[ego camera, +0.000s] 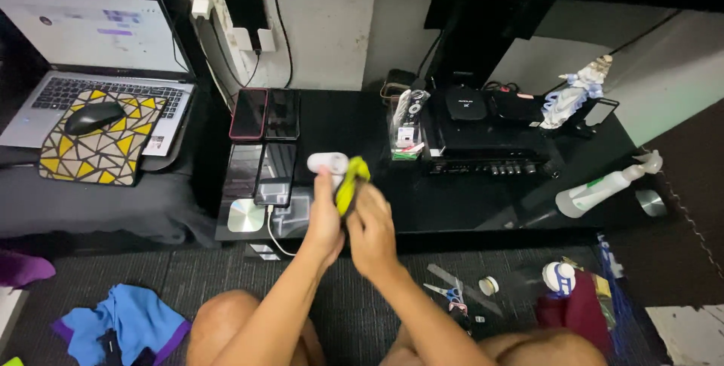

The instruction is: Cleaning and organizing a desk surface and objects.

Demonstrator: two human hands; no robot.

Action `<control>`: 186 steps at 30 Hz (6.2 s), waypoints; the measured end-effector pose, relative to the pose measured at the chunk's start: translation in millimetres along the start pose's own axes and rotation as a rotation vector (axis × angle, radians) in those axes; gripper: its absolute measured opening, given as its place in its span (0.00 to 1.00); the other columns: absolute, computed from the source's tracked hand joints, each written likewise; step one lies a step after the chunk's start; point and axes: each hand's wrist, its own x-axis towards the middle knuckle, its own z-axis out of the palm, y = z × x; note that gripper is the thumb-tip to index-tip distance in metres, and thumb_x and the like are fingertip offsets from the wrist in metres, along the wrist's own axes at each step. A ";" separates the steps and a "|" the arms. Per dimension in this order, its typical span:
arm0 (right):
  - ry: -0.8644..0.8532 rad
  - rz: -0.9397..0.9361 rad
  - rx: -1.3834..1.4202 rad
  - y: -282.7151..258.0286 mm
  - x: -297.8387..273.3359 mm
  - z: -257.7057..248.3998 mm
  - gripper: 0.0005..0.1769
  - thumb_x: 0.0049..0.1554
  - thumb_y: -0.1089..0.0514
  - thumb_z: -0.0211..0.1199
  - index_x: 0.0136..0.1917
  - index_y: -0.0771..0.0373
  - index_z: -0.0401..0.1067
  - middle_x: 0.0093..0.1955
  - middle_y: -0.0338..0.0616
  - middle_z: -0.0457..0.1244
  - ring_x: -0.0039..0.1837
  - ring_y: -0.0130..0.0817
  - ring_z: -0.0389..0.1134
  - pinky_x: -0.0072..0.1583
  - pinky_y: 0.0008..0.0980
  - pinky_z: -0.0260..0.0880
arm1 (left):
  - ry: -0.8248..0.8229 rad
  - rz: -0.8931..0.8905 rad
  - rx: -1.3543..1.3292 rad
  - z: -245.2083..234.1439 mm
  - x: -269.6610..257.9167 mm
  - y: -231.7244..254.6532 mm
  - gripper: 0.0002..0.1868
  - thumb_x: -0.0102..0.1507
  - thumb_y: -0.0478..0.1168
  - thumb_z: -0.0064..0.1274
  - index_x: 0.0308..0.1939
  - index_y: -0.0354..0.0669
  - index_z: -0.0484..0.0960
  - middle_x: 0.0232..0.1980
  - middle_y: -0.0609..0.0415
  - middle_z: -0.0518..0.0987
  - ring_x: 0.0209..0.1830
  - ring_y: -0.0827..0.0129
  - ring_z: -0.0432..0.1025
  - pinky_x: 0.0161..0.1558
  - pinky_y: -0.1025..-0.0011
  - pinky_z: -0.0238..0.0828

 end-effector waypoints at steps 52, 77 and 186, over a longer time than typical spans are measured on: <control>-0.173 0.481 0.486 21.4 -48.4 49.6 0.32 0.67 0.53 0.36 0.81 0.69 0.47 0.82 0.59 0.49 0.83 0.48 0.49 0.78 0.41 0.47 | -0.103 0.061 0.051 -24.1 -0.4 -20.0 0.44 0.72 0.68 0.23 0.73 0.36 0.69 0.61 0.51 0.75 0.58 0.65 0.68 0.63 0.67 0.61; -0.104 0.330 0.310 58.6 -29.7 -7.2 0.30 0.59 0.68 0.45 0.75 0.67 0.63 0.72 0.56 0.64 0.74 0.44 0.65 0.69 0.35 0.65 | 0.065 0.000 0.110 20.1 21.8 6.0 0.28 0.66 0.57 0.47 0.66 0.50 0.69 0.53 0.57 0.78 0.52 0.70 0.71 0.53 0.68 0.66; -0.596 -0.309 -0.284 94.7 -21.4 20.6 0.22 0.58 0.53 0.54 0.64 0.56 0.75 0.68 0.44 0.66 0.72 0.45 0.64 0.75 0.52 0.60 | -0.661 -0.093 1.320 -147.8 -12.9 -218.7 0.30 0.62 0.42 0.62 0.64 0.31 0.72 0.64 0.35 0.76 0.61 0.47 0.70 0.59 0.58 0.64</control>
